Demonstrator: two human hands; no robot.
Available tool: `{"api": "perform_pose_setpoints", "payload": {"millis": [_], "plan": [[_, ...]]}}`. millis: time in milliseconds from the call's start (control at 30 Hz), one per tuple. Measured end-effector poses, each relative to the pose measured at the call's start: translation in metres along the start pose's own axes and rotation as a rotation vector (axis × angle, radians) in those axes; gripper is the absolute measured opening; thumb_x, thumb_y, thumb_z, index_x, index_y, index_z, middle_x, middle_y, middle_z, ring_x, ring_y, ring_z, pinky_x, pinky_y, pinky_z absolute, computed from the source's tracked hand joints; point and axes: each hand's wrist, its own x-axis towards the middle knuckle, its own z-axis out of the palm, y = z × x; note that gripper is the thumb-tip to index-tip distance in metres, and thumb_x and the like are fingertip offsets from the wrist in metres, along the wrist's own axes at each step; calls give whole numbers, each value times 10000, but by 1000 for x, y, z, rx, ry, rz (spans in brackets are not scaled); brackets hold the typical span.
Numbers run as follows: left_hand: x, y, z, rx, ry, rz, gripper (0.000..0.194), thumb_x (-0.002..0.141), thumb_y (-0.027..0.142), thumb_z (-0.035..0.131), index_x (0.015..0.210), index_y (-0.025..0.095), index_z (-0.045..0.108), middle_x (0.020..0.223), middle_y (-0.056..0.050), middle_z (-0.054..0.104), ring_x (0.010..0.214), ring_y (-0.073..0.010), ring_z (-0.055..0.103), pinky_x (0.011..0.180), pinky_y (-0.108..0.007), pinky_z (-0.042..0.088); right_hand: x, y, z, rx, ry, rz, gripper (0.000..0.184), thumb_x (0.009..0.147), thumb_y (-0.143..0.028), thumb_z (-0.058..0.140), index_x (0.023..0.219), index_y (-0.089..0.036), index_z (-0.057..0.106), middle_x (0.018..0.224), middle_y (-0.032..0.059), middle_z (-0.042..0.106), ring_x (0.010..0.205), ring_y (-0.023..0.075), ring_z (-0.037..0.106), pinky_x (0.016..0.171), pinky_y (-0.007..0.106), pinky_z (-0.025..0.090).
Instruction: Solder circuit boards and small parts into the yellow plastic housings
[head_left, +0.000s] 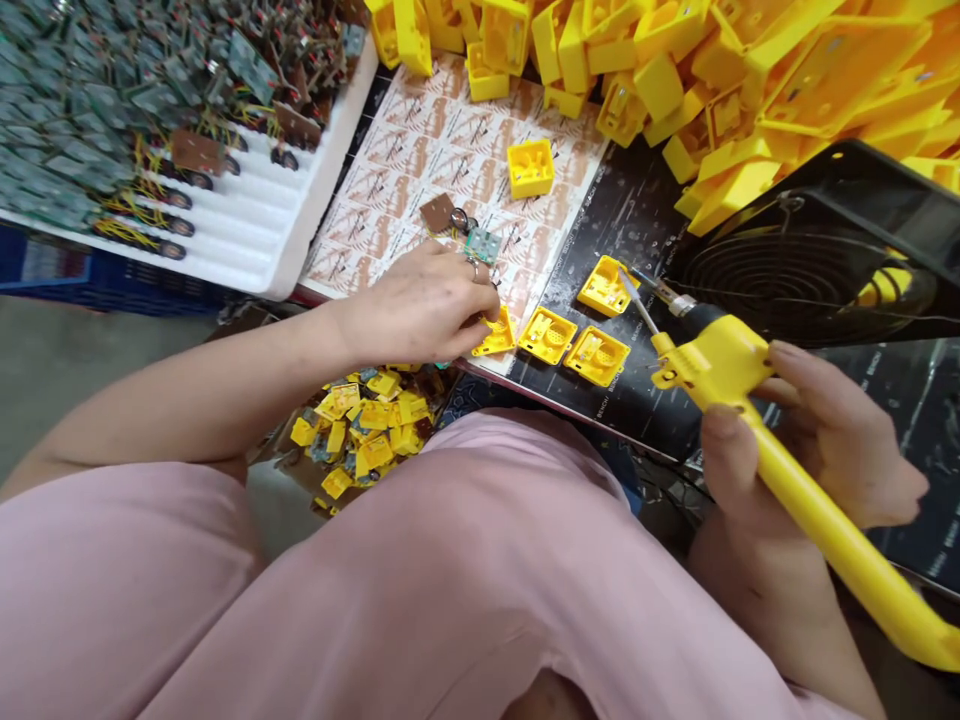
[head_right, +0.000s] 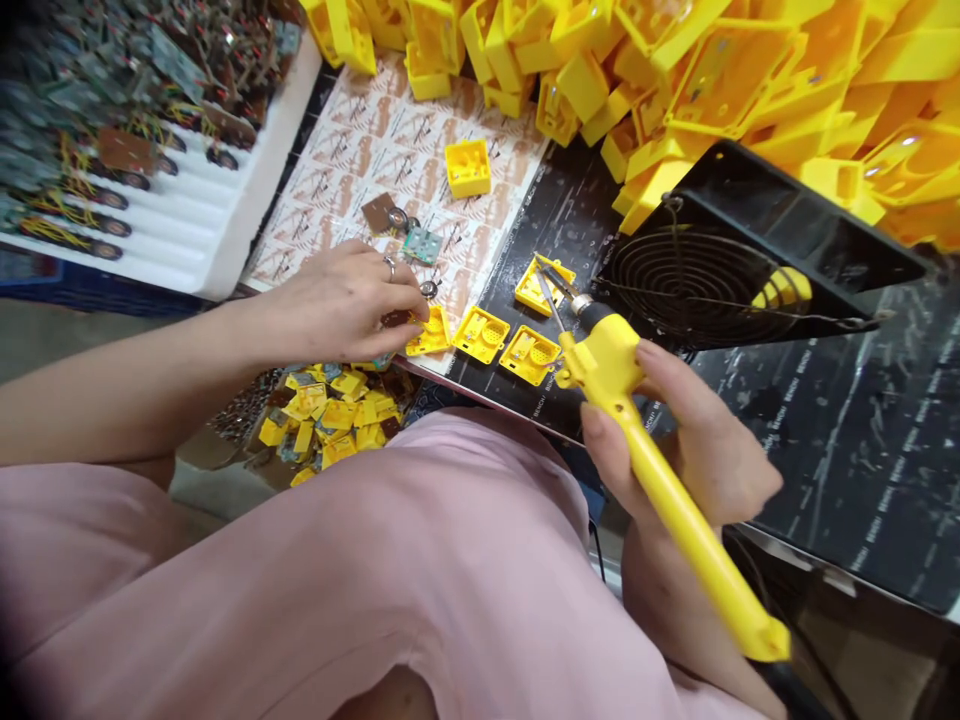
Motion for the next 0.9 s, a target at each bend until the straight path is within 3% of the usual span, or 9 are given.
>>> {"api": "perform_pose_setpoints", "payload": {"millis": [100, 167, 233, 333, 433, 533, 600, 767, 900], "plan": [[-3, 2, -2, 56, 17, -6, 284, 926, 268, 463, 819, 229, 723, 810, -44, 723, 860, -229, 679, 892, -401, 476, 5, 0, 9, 142, 155, -36, 512, 770, -325, 896, 1267, -314, 772, 1003, 31, 817, 653, 177, 735, 529, 262, 571], [-5, 2, -4, 27, 79, -26, 288, 941, 280, 479, 799, 239, 726, 855, -44, 733, 923, -242, 672, 933, -429, 469, 8, 0, 15, 201, 214, 26, 459, 816, -501, 853, 1199, -253, 807, 940, 59, 809, 621, 179, 710, 475, 272, 524], [-6, 2, -4, -37, 176, -62, 260, 938, 344, 544, 797, 255, 742, 954, -40, 749, 1018, -266, 658, 985, -459, 460, 11, 2, 22, 266, 321, 93, 572, 872, -715, 709, 1098, -206, 839, 835, 75, 785, 569, 164, 654, 437, 275, 459], [-2, 5, 2, -137, 288, -95, 250, 937, 390, 583, 832, 273, 778, 1027, -46, 761, 1082, -288, 643, 1019, -492, 456, 11, 3, 25, 322, 437, 186, 445, 901, -662, 708, 949, -248, 861, 725, 39, 752, 553, 128, 601, 484, 263, 424], [7, 12, 15, -205, 335, -116, 296, 972, 350, 515, 921, 284, 798, 905, -40, 752, 1009, -272, 655, 1051, -533, 451, 5, 0, 19, 305, 296, 234, 181, 858, -392, 822, 1008, -296, 853, 824, 22, 797, 603, 134, 645, 541, 271, 471], [16, 19, 26, -232, 360, -149, 278, 953, 318, 516, 960, 282, 792, 812, -28, 729, 955, -264, 646, 1101, -591, 422, -3, -5, 9, 290, 78, 136, 470, 783, -266, 876, 1241, -314, 781, 1011, 35, 820, 629, 151, 697, 513, 264, 517], [20, 21, 30, -240, 366, -149, 257, 932, 302, 528, 910, 280, 783, 783, -23, 716, 943, -263, 637, 1115, -613, 408, -8, -8, 5, 285, 22, 64, 586, 740, -195, 897, 1293, -320, 749, 1046, 32, 818, 671, 171, 740, 560, 267, 586], [24, 24, 33, -214, 377, -133, 237, 912, 289, 523, 844, 251, 748, 767, -30, 694, 915, -260, 633, 1074, -618, 434, -8, -13, 8, 316, -72, -101, 558, 747, -109, 869, 1265, -261, 733, 929, 21, 807, 698, 202, 764, 614, 289, 657], [25, 25, 33, -202, 387, -128, 212, 906, 289, 527, 835, 239, 721, 783, -37, 699, 898, -255, 627, 1043, -604, 453, 1, -19, 11, 288, -152, -200, 333, 764, -100, 855, 1034, -227, 708, 783, -10, 756, 651, 176, 744, 605, 259, 645]]}}
